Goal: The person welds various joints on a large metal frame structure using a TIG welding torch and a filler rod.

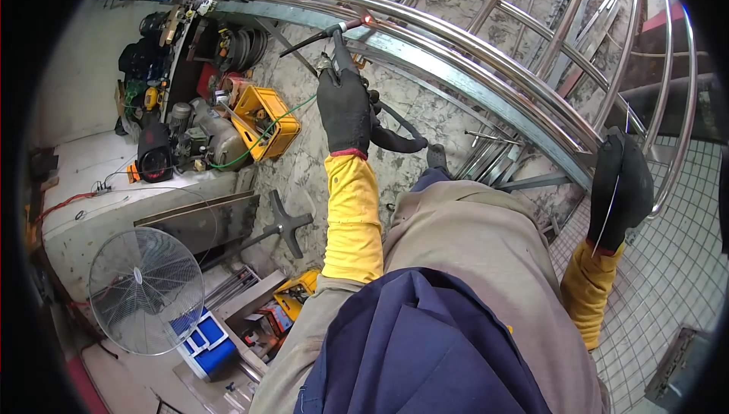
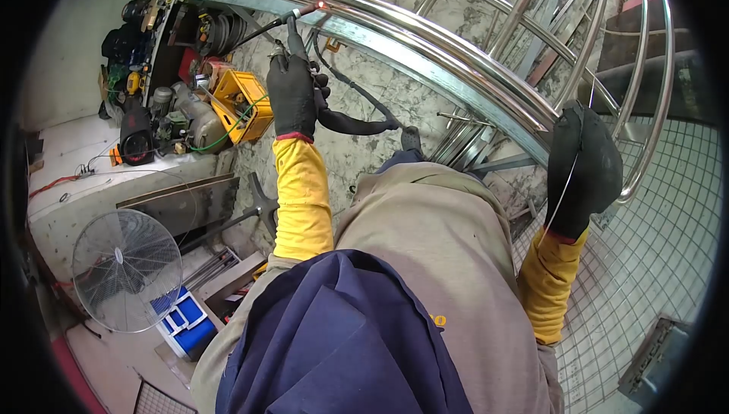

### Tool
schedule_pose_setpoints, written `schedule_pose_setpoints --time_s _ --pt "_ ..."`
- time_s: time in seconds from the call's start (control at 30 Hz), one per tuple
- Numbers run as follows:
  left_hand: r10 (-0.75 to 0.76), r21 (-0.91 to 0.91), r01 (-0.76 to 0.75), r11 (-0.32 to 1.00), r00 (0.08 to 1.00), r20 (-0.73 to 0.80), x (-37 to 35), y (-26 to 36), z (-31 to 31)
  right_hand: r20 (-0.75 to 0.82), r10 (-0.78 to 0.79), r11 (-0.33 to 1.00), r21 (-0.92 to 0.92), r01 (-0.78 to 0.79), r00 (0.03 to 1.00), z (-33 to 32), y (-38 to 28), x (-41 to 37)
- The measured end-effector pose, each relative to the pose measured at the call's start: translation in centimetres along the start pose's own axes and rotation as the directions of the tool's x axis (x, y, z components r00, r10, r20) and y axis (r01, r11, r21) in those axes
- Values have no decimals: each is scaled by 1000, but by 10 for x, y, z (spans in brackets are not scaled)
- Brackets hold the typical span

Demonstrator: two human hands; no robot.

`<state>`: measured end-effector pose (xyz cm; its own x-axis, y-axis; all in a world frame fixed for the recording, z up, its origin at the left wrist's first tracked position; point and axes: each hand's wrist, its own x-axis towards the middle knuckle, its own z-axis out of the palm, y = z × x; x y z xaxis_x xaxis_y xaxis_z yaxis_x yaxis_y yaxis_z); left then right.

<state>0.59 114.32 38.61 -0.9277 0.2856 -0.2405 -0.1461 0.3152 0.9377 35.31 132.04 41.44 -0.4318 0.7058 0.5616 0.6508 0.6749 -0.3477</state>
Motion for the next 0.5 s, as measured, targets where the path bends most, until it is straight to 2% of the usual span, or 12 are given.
schedule_pose_setpoints --time_s 0.07,0.17,0.23,0.37,0.43,0.5 --pt "19 17 -18 1000 1000 -25 -2 3 1 -8 -2 1000 15 2 1000 -1 -4 2" --pt "54 -32 -53 998 997 48 2 -4 -1 -31 11 999 53 -9 999 4 4 -4" --pt "62 -11 -61 998 997 41 2 -2 0 -50 34 995 100 -29 998 4 1 -3" --pt "68 -13 -67 998 997 35 1 -3 -1 -10 75 992 100 -73 997 0 -3 0" --pt "32 -20 -31 999 999 24 -3 2 0 -34 -52 996 77 54 998 -1 -1 1" --pt "-10 -38 11 999 1000 18 -4 2 0 -18 -44 998 52 45 999 -1 0 0"
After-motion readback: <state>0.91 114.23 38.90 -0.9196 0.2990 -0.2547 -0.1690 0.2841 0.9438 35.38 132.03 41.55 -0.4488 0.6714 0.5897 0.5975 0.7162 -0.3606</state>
